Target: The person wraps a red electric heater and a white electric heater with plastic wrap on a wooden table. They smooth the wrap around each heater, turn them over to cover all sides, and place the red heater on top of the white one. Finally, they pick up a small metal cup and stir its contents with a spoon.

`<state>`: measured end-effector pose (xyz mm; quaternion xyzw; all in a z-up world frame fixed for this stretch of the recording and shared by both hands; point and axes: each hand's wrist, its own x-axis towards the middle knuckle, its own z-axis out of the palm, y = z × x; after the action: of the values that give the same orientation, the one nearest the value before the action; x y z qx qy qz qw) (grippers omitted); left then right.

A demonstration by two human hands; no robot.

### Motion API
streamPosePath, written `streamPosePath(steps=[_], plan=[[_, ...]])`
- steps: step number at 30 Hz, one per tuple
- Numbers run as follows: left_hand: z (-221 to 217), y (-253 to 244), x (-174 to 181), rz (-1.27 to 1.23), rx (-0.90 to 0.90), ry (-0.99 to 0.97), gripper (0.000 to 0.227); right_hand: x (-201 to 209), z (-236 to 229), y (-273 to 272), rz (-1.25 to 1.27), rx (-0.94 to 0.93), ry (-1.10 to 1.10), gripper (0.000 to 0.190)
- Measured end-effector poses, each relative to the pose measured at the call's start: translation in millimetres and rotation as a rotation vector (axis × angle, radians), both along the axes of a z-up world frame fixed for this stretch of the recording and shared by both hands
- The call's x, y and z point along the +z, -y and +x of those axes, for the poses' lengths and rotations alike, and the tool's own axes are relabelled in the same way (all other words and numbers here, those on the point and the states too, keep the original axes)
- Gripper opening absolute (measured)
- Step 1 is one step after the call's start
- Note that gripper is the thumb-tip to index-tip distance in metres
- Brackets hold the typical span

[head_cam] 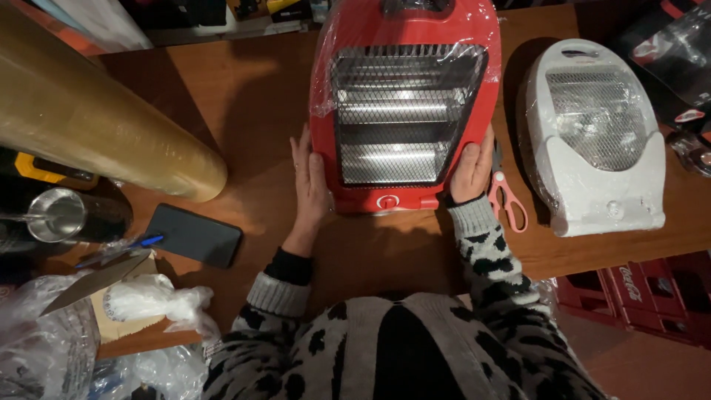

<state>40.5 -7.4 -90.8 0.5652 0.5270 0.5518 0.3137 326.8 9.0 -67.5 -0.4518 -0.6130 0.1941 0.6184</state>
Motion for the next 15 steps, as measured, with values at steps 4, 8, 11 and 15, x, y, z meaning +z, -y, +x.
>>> streamPosePath(steps=[4,8,11,15], plan=[[0,-2,-12,-0.013,-0.031,0.105,0.056,-2,0,0,-0.002,0.005,-0.009,0.053],[3,-2,-8,0.005,-0.053,0.194,0.057,-13,3,-3,-0.017,-0.011,-0.026,0.051],[0,-4,-10,0.018,-0.066,0.198,0.057,-18,4,-6,-0.025,-0.023,-0.031,0.05],[1,-7,7,-0.081,-0.161,0.411,0.057,-18,4,-14,-0.01,0.005,-0.039,0.049]])
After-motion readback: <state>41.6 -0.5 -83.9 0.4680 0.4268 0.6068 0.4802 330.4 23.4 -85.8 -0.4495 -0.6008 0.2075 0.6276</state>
